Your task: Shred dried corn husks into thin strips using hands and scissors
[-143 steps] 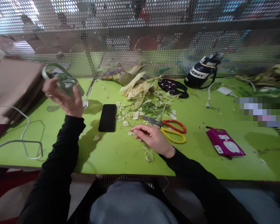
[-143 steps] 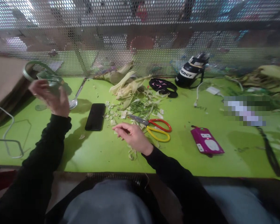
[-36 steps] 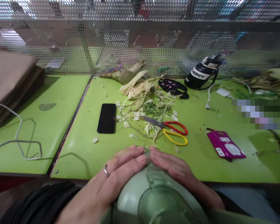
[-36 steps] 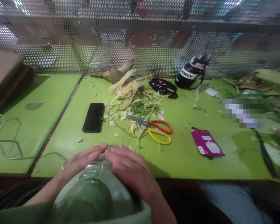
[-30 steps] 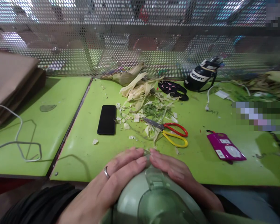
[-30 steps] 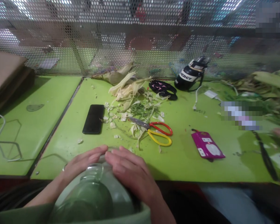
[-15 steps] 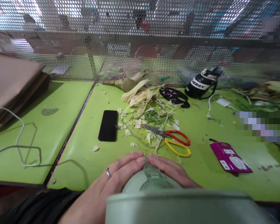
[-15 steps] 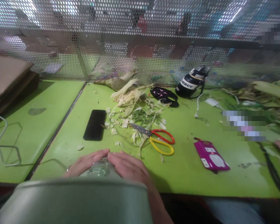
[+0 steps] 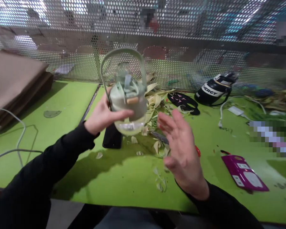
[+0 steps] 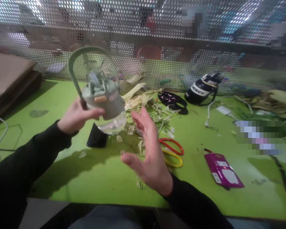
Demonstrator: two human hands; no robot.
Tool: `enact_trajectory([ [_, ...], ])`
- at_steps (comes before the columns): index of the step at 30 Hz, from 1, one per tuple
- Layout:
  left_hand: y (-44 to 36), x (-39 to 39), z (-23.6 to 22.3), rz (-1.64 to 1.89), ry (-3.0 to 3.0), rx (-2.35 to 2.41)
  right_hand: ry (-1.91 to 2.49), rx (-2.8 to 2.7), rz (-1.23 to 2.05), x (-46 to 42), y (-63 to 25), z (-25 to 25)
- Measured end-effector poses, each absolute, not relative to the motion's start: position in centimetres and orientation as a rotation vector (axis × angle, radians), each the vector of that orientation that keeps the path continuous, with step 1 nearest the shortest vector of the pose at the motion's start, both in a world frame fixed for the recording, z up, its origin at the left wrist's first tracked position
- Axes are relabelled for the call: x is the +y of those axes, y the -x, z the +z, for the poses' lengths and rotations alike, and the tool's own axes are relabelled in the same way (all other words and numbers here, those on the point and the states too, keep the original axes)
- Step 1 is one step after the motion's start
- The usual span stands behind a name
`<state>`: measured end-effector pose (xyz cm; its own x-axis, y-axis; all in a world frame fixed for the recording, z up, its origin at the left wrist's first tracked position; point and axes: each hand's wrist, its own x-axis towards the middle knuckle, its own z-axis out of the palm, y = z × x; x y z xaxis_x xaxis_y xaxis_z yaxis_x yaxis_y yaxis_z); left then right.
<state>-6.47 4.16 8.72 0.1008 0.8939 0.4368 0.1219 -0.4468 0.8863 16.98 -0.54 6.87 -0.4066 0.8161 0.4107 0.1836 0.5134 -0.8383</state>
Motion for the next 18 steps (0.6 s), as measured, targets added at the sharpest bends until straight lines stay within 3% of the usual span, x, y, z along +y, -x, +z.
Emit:
enact_trajectory([
  [8,11.7,16.5,3.7,1.726,-1.552,1.246,0.899,-1.83,0.984,-0.9,-19.1,1.5],
  [18,12.1,18.7,0.4,1.665,-1.461,1.258,0.921,-1.793,1.06,0.2,-19.0,0.4],
])
